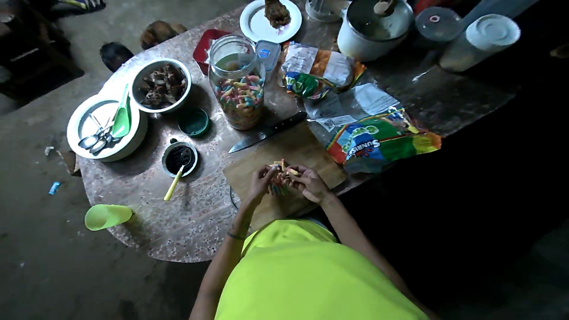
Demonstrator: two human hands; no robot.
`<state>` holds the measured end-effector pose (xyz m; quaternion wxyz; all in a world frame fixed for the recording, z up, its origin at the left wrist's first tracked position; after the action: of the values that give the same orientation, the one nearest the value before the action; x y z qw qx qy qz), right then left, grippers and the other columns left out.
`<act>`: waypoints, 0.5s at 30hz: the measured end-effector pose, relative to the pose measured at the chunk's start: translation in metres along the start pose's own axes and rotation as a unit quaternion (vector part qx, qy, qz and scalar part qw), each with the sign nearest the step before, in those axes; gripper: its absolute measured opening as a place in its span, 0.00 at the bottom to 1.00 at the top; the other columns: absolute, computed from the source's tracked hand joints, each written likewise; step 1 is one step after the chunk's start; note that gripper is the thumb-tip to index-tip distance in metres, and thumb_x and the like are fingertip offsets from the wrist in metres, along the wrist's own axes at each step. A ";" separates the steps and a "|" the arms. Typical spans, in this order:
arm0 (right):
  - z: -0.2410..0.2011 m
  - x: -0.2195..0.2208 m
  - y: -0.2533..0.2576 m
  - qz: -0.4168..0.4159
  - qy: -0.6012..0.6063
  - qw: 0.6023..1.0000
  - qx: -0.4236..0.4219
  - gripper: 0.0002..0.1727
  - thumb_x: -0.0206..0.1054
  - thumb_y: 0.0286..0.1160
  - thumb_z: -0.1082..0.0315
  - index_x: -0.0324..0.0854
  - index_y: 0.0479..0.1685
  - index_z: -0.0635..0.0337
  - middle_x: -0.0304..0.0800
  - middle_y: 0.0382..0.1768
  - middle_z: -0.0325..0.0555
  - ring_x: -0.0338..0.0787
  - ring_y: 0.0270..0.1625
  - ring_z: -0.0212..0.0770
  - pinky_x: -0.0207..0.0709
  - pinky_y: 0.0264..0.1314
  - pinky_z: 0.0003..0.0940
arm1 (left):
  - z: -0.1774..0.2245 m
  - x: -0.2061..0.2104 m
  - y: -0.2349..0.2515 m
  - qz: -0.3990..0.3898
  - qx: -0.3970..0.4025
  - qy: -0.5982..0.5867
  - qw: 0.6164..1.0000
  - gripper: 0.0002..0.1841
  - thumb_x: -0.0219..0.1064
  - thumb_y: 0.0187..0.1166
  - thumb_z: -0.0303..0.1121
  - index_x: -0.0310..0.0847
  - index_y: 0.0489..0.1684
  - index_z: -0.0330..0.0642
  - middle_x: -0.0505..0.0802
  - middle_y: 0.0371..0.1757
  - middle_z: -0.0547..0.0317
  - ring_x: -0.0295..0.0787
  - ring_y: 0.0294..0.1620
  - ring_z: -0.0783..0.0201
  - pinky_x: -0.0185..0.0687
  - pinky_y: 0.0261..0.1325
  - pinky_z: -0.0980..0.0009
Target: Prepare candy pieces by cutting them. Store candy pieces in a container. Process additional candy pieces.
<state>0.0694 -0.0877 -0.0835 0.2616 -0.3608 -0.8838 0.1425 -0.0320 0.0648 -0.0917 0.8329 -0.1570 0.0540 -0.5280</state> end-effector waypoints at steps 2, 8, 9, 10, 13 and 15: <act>0.000 0.000 0.001 -0.001 0.015 1.000 0.012 0.12 0.54 0.88 0.78 0.75 0.63 0.68 0.92 0.43 0.46 0.92 0.41 0.35 0.87 0.48 0.28 | -0.002 -0.003 -0.001 -0.002 -0.012 -0.060 0.998 0.11 0.55 0.92 0.32 0.78 0.41 0.36 0.83 0.31 0.65 0.79 0.29 0.76 0.79 0.36 0.77; 0.001 -0.001 0.002 -0.017 0.024 0.999 0.024 0.13 0.52 0.92 0.73 0.77 0.62 0.68 0.94 0.44 0.48 0.93 0.42 0.36 0.87 0.48 0.29 | 0.003 -0.001 -0.004 0.011 -0.107 -0.186 0.977 0.22 0.40 0.97 0.41 0.78 0.46 0.37 0.85 0.26 0.62 0.81 0.23 0.71 0.82 0.29 0.76; 0.001 -0.001 0.002 -0.017 0.020 0.999 0.026 0.14 0.52 0.92 0.72 0.77 0.64 0.68 0.94 0.44 0.48 0.93 0.42 0.36 0.87 0.49 0.29 | 0.004 0.001 -0.005 0.015 -0.123 -0.197 0.973 0.21 0.39 0.97 0.42 0.76 0.51 0.37 0.86 0.28 0.61 0.83 0.25 0.70 0.84 0.30 0.73; 0.000 -0.001 0.001 -0.018 0.014 0.999 0.027 0.14 0.52 0.92 0.72 0.77 0.66 0.68 0.94 0.45 0.47 0.93 0.43 0.36 0.86 0.49 0.28 | 0.006 0.003 -0.006 0.018 -0.141 -0.206 0.968 0.21 0.38 0.97 0.42 0.74 0.56 0.37 0.86 0.30 0.60 0.85 0.27 0.67 0.86 0.33 0.70; -0.001 0.001 -0.001 0.000 -0.011 1.000 0.016 0.12 0.57 0.89 0.74 0.80 0.62 0.68 0.92 0.41 0.42 0.90 0.38 0.31 0.85 0.45 0.24 | 0.009 0.009 -0.009 0.011 -0.153 -0.215 0.964 0.21 0.40 0.97 0.44 0.74 0.61 0.38 0.87 0.33 0.58 0.87 0.31 0.65 0.88 0.38 0.67; -0.001 0.003 -0.002 0.011 -0.063 0.998 -0.009 0.11 0.63 0.84 0.75 0.84 0.58 0.69 0.93 0.40 0.42 0.90 0.37 0.30 0.85 0.44 0.25 | 0.006 0.013 -0.011 -0.018 -0.104 -0.166 0.980 0.16 0.48 0.95 0.38 0.73 0.65 0.38 0.87 0.36 0.60 0.86 0.31 0.69 0.86 0.36 0.72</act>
<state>0.0669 -0.0869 -0.0811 0.2008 -0.3629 -0.8958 0.1600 -0.0342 0.0503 -0.0811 0.7997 -0.3291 -0.0336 -0.5011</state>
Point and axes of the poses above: each hand's wrist, its own y-axis towards the middle knuckle, its own x-axis out of the palm, z = x × y, the point moved 1 cm from there along y, towards the middle knuckle
